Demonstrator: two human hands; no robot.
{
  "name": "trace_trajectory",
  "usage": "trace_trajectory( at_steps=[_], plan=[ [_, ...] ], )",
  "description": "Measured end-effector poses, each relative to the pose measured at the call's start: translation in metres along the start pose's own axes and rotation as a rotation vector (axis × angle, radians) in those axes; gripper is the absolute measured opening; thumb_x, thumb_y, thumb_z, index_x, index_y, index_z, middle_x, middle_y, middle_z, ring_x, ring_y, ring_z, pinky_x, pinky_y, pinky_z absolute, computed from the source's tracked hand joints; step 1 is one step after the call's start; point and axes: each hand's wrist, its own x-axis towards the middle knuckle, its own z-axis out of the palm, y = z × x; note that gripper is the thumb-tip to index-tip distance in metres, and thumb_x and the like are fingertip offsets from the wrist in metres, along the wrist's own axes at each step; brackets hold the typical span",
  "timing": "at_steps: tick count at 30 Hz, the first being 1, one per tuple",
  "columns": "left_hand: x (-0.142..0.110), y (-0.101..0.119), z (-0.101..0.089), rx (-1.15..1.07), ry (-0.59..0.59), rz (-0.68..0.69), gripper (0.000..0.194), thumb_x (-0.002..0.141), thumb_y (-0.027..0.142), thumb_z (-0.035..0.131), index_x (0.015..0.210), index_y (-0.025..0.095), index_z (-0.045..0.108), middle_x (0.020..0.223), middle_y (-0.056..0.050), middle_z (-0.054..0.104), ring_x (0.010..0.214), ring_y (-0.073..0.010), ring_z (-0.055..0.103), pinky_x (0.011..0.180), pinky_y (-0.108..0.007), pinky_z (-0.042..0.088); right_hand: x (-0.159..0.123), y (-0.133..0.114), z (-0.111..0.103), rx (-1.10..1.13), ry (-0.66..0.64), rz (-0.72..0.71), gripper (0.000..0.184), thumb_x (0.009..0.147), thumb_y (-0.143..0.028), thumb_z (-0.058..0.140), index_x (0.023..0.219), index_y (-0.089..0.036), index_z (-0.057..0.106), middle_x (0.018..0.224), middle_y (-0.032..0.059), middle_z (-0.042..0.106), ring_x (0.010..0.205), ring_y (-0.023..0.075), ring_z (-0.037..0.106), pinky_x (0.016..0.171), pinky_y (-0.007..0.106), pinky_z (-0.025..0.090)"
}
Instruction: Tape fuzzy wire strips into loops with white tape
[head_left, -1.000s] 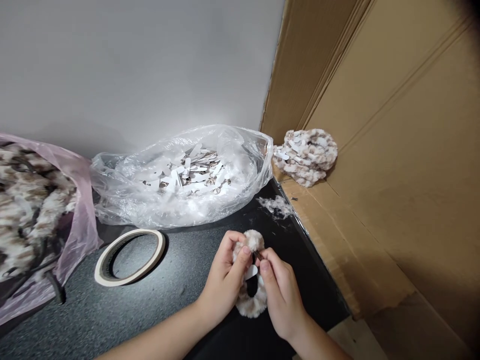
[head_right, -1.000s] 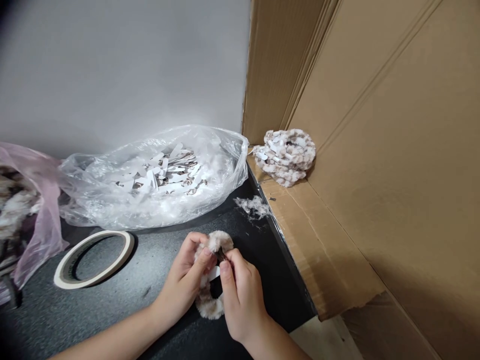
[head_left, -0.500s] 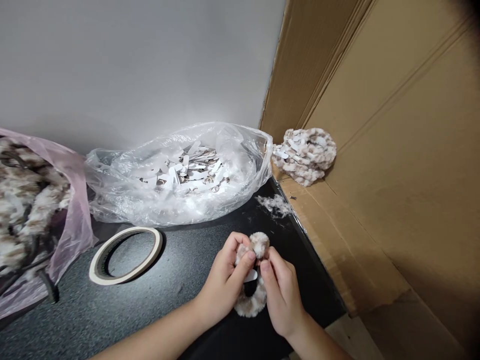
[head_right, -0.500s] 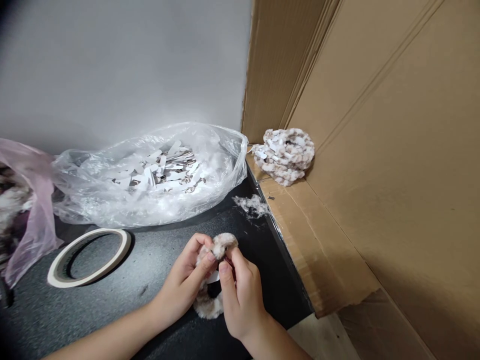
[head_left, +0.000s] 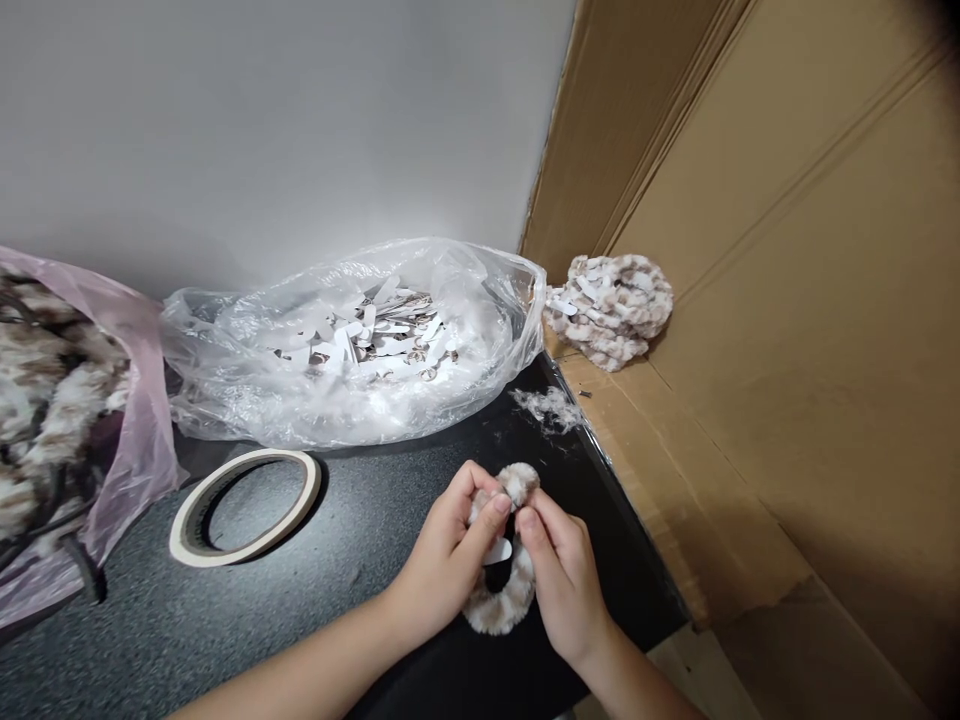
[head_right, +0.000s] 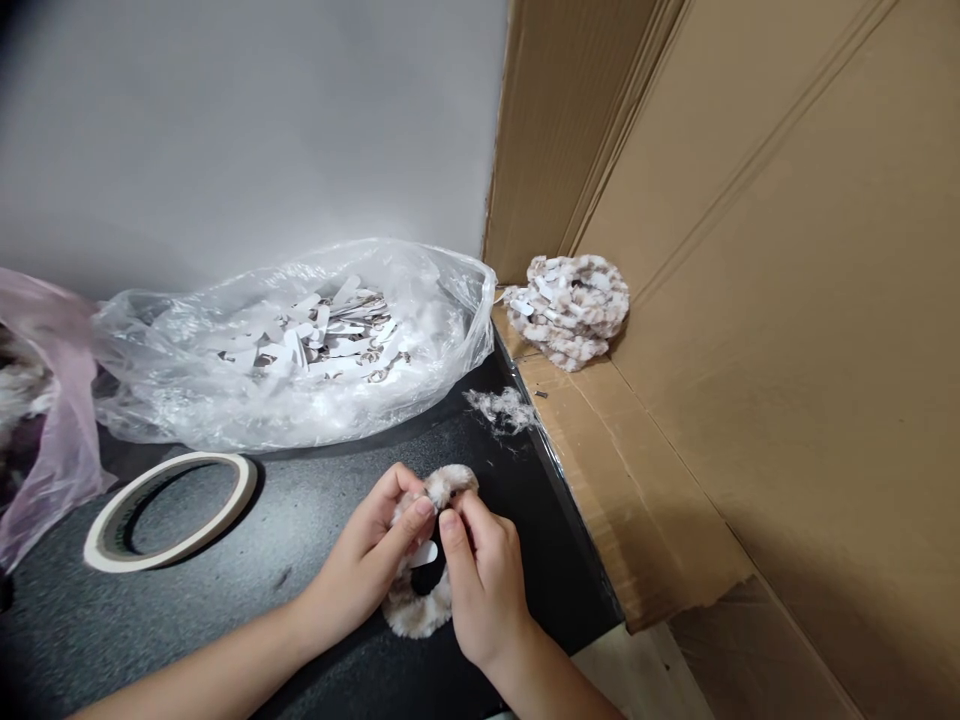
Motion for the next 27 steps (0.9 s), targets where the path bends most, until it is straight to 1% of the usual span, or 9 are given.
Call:
trace_trajectory(
  at_steps=[5,8,11,13,19,23,27],
  plan=[
    [0.001,0.003,0.000,-0.015,-0.003,-0.011,0.026,0.092,0.044,0.050,0.083,0.020,0.043,0.063,0.007,0.042,0.054,-0.0080,0.034,0.050,-0.018,0.031,0.000,0.001,0.001,-0.009,0.003,0.019,0.031,0.096,-0.037,0.040,0.072,-0.019,0.048,0.066,-0.0012,0.052,0.061,0.0125,0.048,0.057,0.022,0.036],
    [0.001,0.005,0.001,-0.015,-0.034,-0.009,0.026,0.092,0.043,0.051,0.083,0.020,0.043,0.063,0.007,0.042,0.054,-0.0077,0.035,0.050,-0.018,0.031,0.000,0.000,0.001,-0.018,0.006,0.008,0.030,0.095,-0.037,0.039,0.074,-0.019,0.049,0.065,-0.0015,0.051,0.058,0.0120,0.046,0.055,0.023,0.035],
    [0.001,0.005,0.001,-0.020,-0.069,-0.009,0.026,0.091,0.043,0.052,0.082,0.020,0.043,0.061,0.007,0.041,0.053,-0.0073,0.034,0.049,-0.018,0.030,0.001,-0.001,0.000,-0.033,0.004,-0.001,0.028,0.095,-0.036,0.039,0.075,-0.019,0.049,0.066,-0.0012,0.052,0.059,0.0125,0.049,0.056,0.023,0.035],
    [0.001,0.006,0.000,-0.025,-0.072,-0.016,0.026,0.091,0.043,0.051,0.082,0.020,0.043,0.060,0.008,0.041,0.052,-0.0070,0.033,0.048,-0.017,0.029,0.002,-0.002,-0.001,-0.038,-0.009,0.000,0.028,0.095,-0.035,0.039,0.074,-0.019,0.048,0.065,-0.0012,0.052,0.060,0.0127,0.050,0.056,0.023,0.035],
    [0.001,0.008,-0.002,-0.039,-0.073,-0.020,0.025,0.091,0.041,0.052,0.082,0.019,0.043,0.058,0.008,0.040,0.050,-0.0061,0.030,0.047,-0.017,0.027,0.002,-0.001,-0.003,-0.064,-0.023,-0.010,0.029,0.095,-0.034,0.040,0.073,-0.018,0.050,0.062,-0.0023,0.049,0.056,0.0108,0.043,0.053,0.022,0.031],
    [0.001,0.010,-0.005,-0.019,-0.090,-0.027,0.025,0.091,0.040,0.052,0.081,0.019,0.043,0.059,0.008,0.041,0.052,-0.0067,0.032,0.048,-0.018,0.028,0.002,-0.001,-0.003,-0.089,-0.020,-0.013,0.030,0.095,-0.034,0.041,0.071,-0.018,0.050,0.059,-0.0033,0.045,0.054,0.0104,0.040,0.051,0.023,0.029],
    [0.002,0.012,-0.007,0.031,-0.122,-0.048,0.027,0.090,0.042,0.054,0.080,0.019,0.044,0.058,0.008,0.040,0.052,-0.0072,0.032,0.047,-0.019,0.027,0.002,-0.001,-0.004,-0.106,-0.037,-0.024,0.028,0.095,-0.034,0.040,0.073,-0.019,0.050,0.061,-0.0032,0.044,0.055,0.0109,0.040,0.052,0.023,0.029]
  ],
)
